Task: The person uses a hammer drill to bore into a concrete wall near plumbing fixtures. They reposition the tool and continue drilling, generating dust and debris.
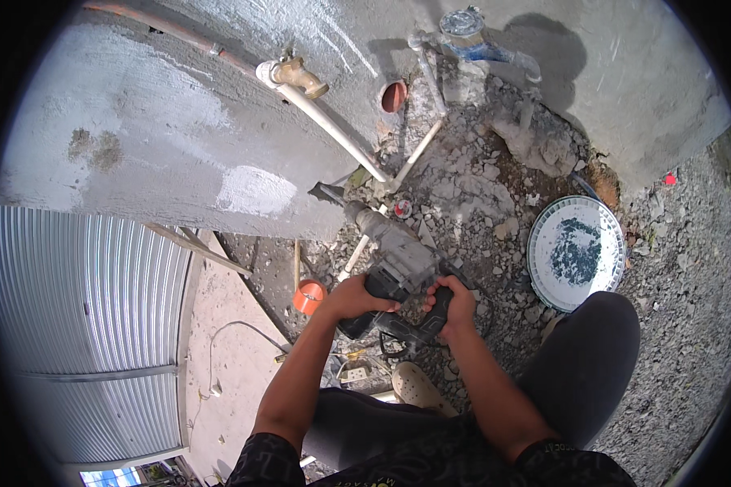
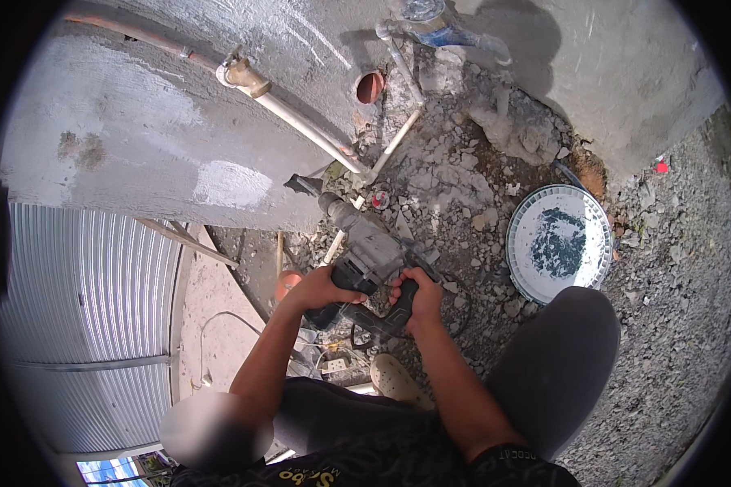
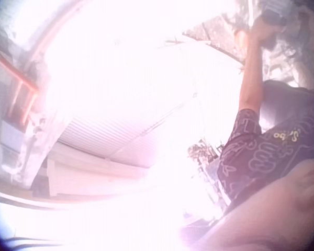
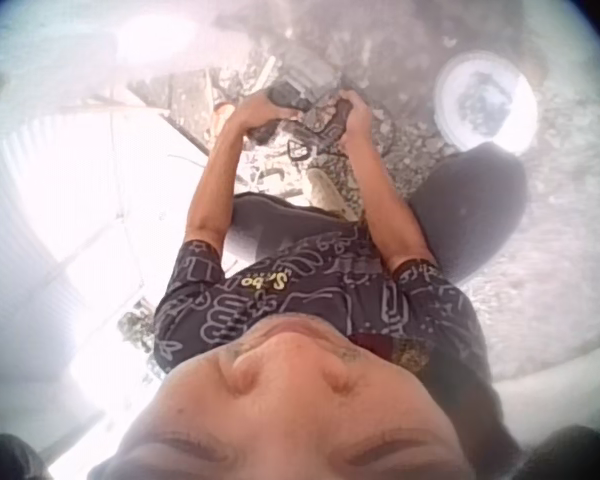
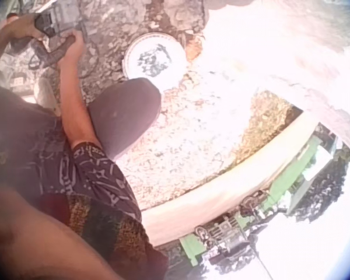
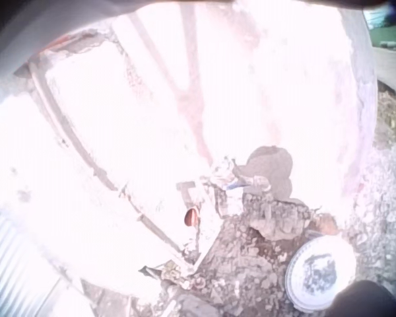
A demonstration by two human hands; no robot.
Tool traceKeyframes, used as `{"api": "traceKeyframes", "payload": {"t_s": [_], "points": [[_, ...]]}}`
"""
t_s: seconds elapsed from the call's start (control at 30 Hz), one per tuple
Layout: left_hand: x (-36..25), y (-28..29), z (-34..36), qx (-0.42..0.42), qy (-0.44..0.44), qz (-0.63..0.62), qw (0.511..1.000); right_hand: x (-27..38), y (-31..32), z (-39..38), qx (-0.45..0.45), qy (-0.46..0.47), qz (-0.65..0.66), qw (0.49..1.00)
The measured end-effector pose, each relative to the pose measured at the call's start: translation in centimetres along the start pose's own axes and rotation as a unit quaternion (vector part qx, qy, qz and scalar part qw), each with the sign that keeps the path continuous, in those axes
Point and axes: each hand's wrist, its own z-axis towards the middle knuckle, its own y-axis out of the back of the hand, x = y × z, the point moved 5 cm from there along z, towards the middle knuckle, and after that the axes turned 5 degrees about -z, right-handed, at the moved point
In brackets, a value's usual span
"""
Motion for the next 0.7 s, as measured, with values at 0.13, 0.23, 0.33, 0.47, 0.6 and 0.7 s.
{"api": "traceKeyframes", "payload": {"t_s": [0.13,0.23,0.33,0.47,0.6,0.7], "points": [[-0.5,-0.3,-0.3,0.003,-0.048,-0.106,0.993,2.7,-2.3,-1.3,-0.013,0.048,-0.104,0.993],[-0.6,-0.6,-0.2,-0.001,-0.06,-0.156,0.986,4.8,-4.2,-2.4,-0.004,0.067,-0.144,0.987],[-1.3,-1.1,-0.2,0.021,-0.093,-0.22,0.971,6.9,-6.0,-3.5,-0.009,0.096,-0.173,0.98],[-3.2,-2.3,-2.3,0.049,-0.114,-0.3,0.946,9.8,-8.2,-7.7,-0.016,0.122,-0.25,0.96],[-6.4,-3.8,-5.5,0.082,-0.132,-0.417,0.895,13.4,-12.4,-13.8,-0.037,0.176,-0.373,0.91],[-8.3,-4.7,-6.8,0.119,-0.129,-0.432,0.884,15.3,-15.6,-16.9,-0.06,0.192,-0.449,0.871]]}}
